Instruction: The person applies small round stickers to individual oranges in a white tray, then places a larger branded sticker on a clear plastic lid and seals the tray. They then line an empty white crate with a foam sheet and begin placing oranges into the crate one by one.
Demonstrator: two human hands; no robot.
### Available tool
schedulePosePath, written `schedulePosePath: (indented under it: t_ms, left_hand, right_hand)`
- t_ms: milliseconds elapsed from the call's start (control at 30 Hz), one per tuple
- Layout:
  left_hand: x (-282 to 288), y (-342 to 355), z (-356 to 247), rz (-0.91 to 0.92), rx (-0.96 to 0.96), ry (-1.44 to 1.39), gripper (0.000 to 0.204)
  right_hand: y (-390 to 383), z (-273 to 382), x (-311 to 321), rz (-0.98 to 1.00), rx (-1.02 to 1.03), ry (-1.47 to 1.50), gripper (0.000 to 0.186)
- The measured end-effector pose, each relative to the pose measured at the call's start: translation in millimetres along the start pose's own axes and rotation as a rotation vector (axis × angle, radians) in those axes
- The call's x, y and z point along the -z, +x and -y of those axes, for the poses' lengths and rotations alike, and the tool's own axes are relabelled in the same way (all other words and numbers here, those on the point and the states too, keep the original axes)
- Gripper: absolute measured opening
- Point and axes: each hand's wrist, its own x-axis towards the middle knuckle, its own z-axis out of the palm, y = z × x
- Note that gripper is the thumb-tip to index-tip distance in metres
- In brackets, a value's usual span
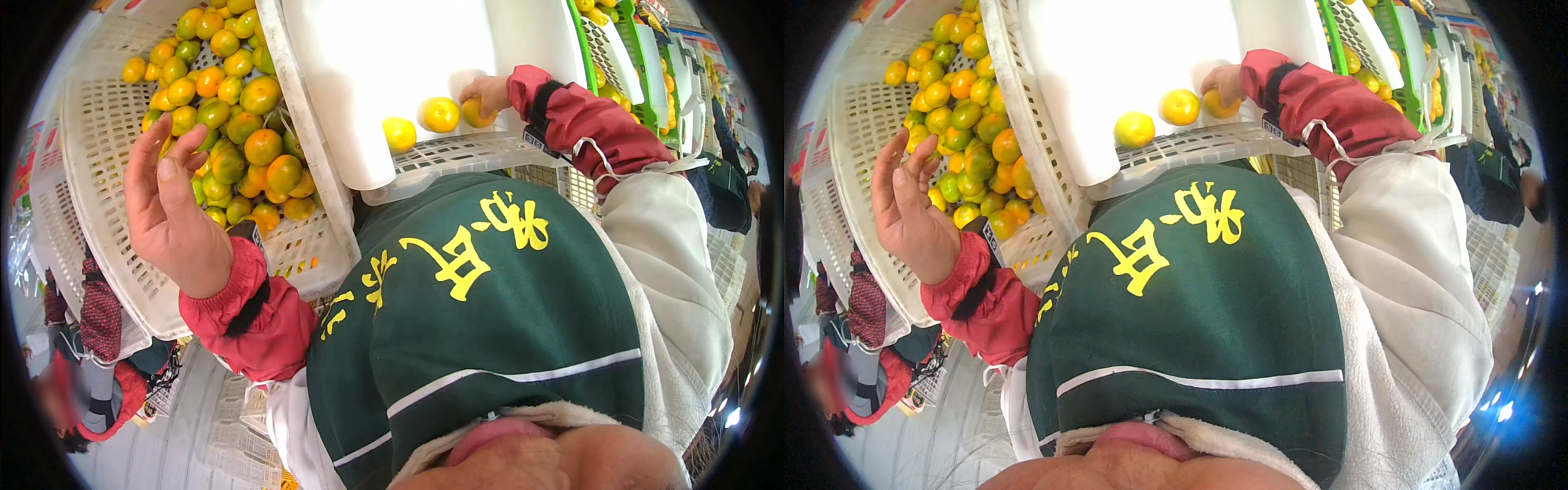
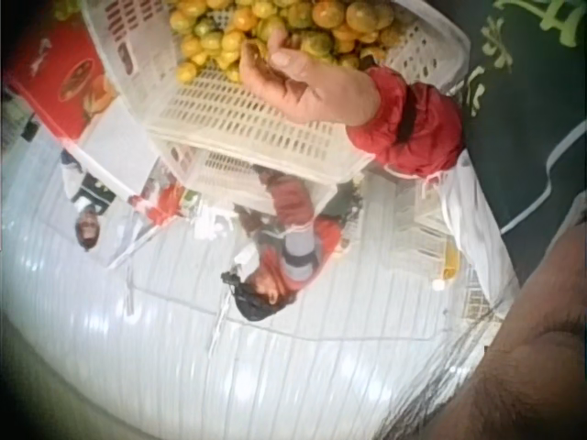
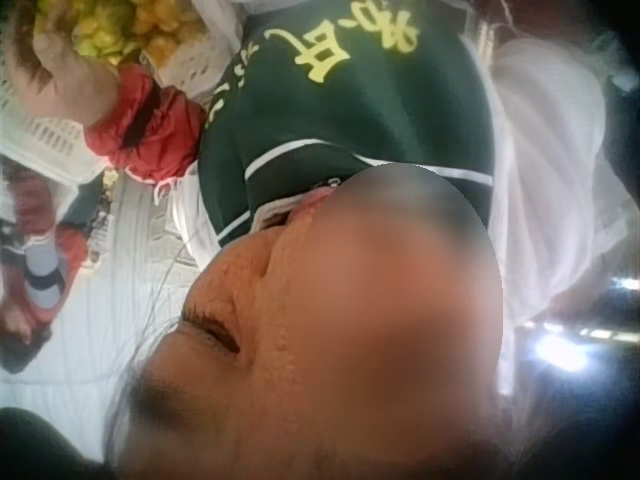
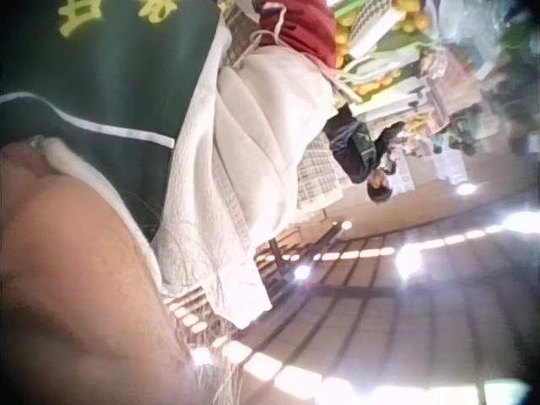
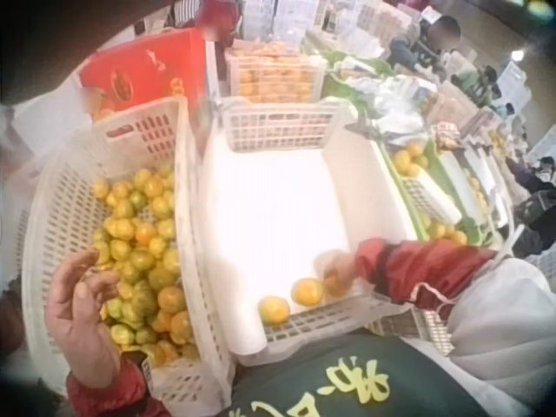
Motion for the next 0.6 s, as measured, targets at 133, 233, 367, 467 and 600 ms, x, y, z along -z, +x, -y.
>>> schedulePosePath:
  t_ms: [133,233,367,467,600]
  left_hand:
    - [-4.0,-2.0,-2.4,0.059,-0.013,0.038,0.033]
    - [-4.5,-2.5,-3.2,0.086,-0.016,0.053,0.034]
    - [-3.2,-2.7,-1.7,0.095,-0.016,0.047,0.034]
    - [-3.2,-2.9,-0.1,0.087,-0.025,0.058,0.033]
    - [-6.3,-1.4,1.1,0.066,-0.034,0.032,0.031]
  right_hand:
    - [-3.1,1.4,-8.0,0.114,0.014,-0.018,0.065]
    - [-10.6,13.7,-6.0,0.089,0.008,-0.123,0.070]
    - [-32.4,30.7,9.4,0.001,-0.048,-0.180,0.076]
    - [-40.2,40.8,27.0,-0.109,-0.021,-0.106,0.076]
    - [-32.8,53.6,36.4,-0.151,-0.037,-0.015,0.066]
